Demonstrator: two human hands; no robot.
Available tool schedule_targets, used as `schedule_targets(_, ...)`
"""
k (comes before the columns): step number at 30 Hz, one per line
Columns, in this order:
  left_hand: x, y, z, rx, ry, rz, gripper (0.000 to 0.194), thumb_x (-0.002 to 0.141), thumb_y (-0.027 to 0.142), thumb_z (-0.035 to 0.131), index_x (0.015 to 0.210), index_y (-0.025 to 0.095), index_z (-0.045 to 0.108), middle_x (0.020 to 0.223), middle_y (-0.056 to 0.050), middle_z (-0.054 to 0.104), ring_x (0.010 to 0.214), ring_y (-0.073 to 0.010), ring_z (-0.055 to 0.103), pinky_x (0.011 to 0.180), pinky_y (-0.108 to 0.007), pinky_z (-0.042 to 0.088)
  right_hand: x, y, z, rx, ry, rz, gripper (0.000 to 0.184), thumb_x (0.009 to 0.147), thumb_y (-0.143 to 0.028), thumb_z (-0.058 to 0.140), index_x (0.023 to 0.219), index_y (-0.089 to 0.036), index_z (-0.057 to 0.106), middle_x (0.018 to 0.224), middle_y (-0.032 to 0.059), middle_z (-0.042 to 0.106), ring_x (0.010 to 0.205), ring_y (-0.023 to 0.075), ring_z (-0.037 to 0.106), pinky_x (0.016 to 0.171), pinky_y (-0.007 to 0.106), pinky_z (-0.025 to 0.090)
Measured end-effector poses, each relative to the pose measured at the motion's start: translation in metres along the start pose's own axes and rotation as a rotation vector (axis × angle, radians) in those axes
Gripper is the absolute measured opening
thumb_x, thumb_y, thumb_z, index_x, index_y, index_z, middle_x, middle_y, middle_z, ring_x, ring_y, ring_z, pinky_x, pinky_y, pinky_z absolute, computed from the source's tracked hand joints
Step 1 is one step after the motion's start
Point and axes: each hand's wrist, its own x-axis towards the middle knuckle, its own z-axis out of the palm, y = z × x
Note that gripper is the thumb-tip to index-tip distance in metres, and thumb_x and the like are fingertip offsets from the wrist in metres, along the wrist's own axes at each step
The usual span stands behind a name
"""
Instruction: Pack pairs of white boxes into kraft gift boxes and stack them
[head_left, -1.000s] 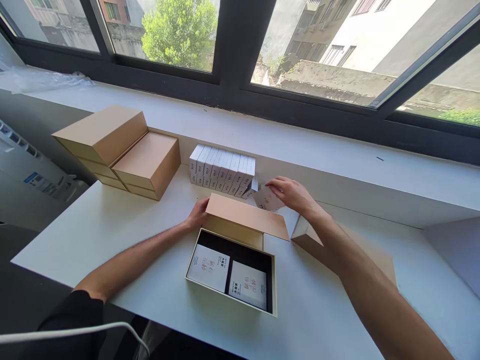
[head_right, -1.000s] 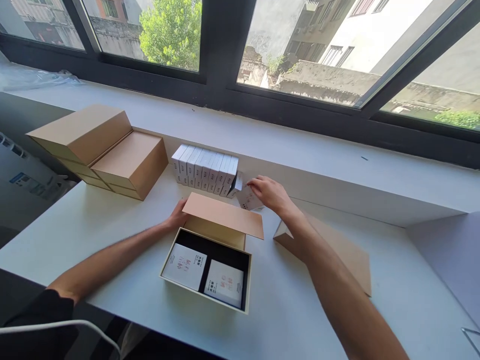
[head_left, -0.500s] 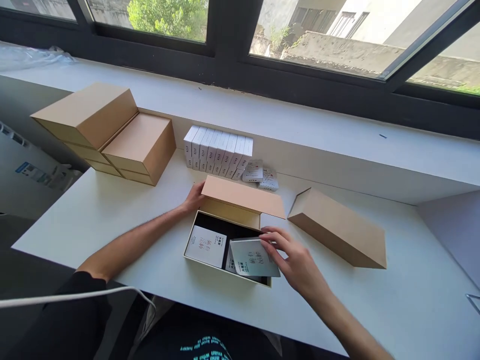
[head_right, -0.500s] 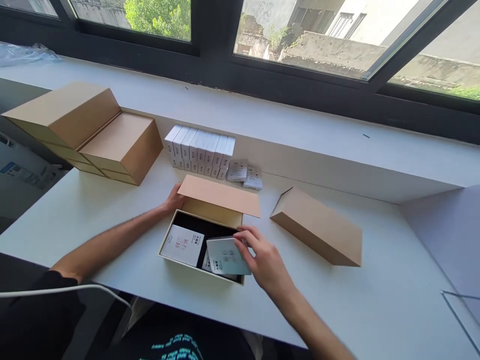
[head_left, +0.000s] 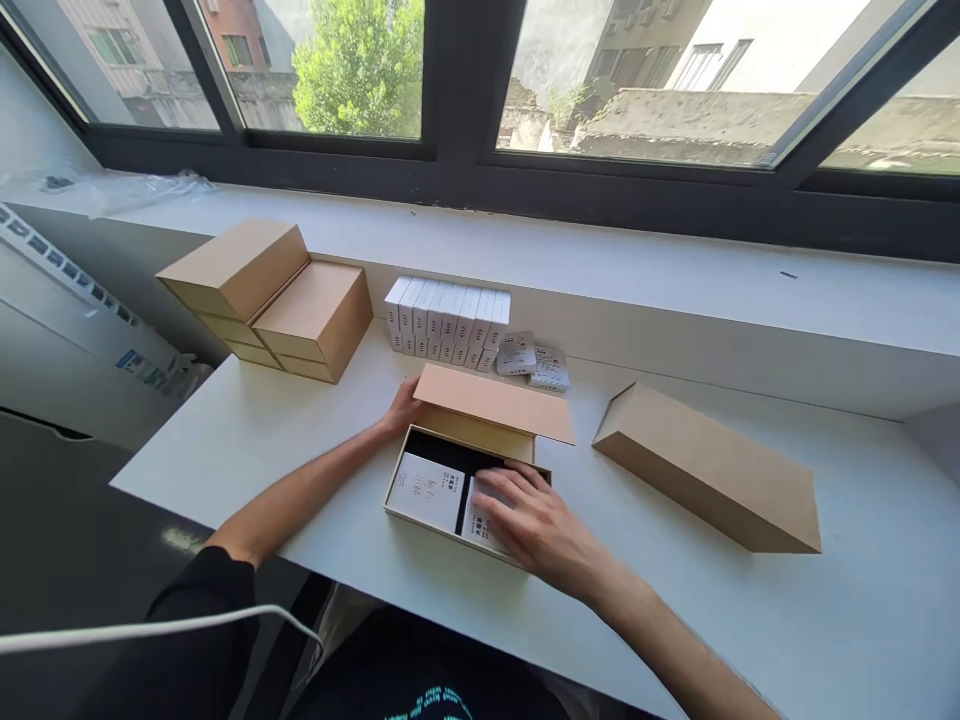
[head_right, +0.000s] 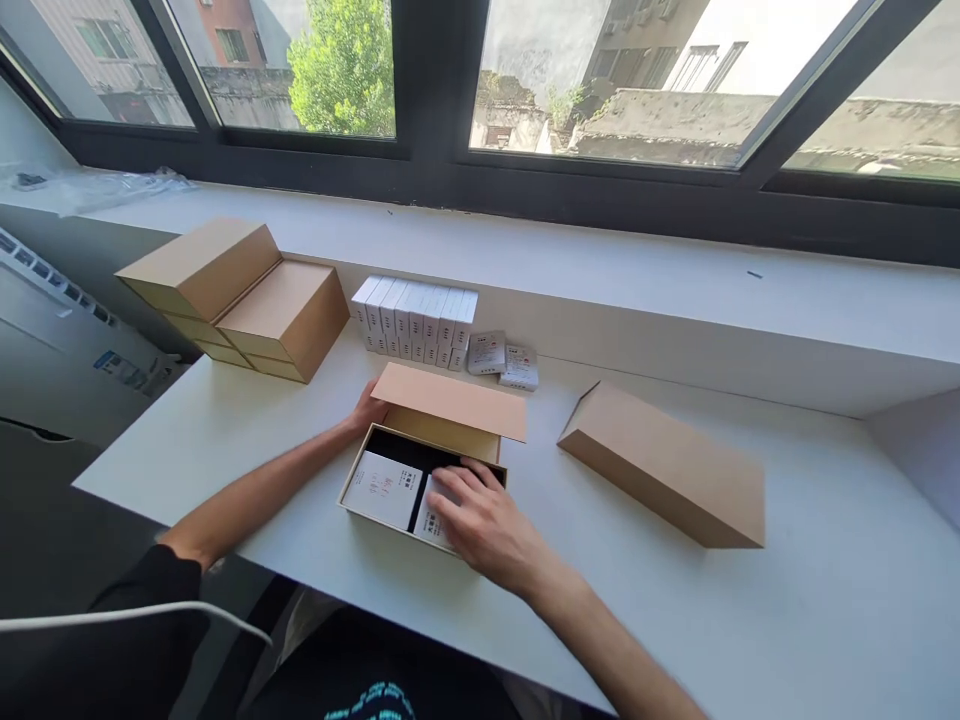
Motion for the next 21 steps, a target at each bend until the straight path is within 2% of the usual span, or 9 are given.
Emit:
schedule_targets(2,0.001,0.0,-0.001,0.019,0.008,-0.004,0.024,0.079,0.03,0.065,0.097,0.014,0.071,0.104,-0.01,0.076,0.098,-0.0269,0.07,0.083,-0.034,0.055,0.004,-0.005,0.001,0.083,-0.017,-0.037,0.02,0.098,-0.028,0.047,0.109,-0.021,0.064,0.126,0.0111,0.06,0.122,0.0282,0.052,0.102,0.046,0.046)
schedule_targets(6,0.004,0.0,-0.001,0.042,0.023,-0.017,0.019,0.08,0.024,0.063,0.094,0.014,0.071,0.101,-0.009,0.076,0.098,-0.0273,0.07,0.082,-0.035,0.056,0.008,-0.004,0.005,0.134,-0.036,-0.015,0.025,0.098,-0.039,0.05,0.112,-0.023,0.064,0.121,0.0119,0.059,0.118,0.0294,0.053,0.095,0.048,0.05)
schedule_targets(10,0.007,0.001,0.0,0.032,0.013,-0.017,0.023,0.081,0.026,0.065,0.098,0.013,0.071,0.105,-0.01,0.076,0.102,-0.0281,0.068,0.086,-0.036,0.054,0.009,0.0,0.008,0.155,-0.062,-0.011,0.026,0.099,-0.042,0.047,0.103,-0.023,0.066,0.123,0.0119,0.058,0.121,0.0306,0.051,0.096,0.05,0.049)
schedule_targets(14,0.004,0.008,-0.005,0.002,-0.047,0.002,0.031,0.082,0.033,0.064,0.105,0.012,0.07,0.11,-0.012,0.074,0.107,-0.0288,0.066,0.092,-0.037,0.051,0.012,0.0,0.008,0.182,-0.124,-0.008,0.03,0.101,-0.043,0.044,0.1,-0.024,0.067,0.121,0.0098,0.062,0.121,0.0304,0.052,0.098,0.052,0.047)
schedule_targets(18,-0.009,0.025,-0.021,-0.046,-0.138,0.018,0.041,0.092,0.04,0.047,0.111,0.011,0.069,0.112,-0.012,0.073,0.11,-0.0283,0.064,0.098,-0.039,0.047,0.019,-0.002,0.008,0.186,-0.153,0.003,0.034,0.1,-0.047,0.044,0.095,-0.025,0.069,0.109,0.0082,0.066,0.113,0.029,0.058,0.098,0.05,0.047)
schedule_targets(21,-0.022,0.043,-0.033,-0.102,-0.23,0.011,0.052,0.096,0.039,0.032,0.111,0.008,0.07,0.115,-0.013,0.072,0.112,-0.0285,0.062,0.102,-0.041,0.044,0.024,-0.002,0.01,0.136,-0.115,0.012,0.037,0.099,-0.05,0.044,0.091,-0.026,0.072,0.104,0.0081,0.068,0.106,0.0289,0.062,0.091,0.047,0.051)
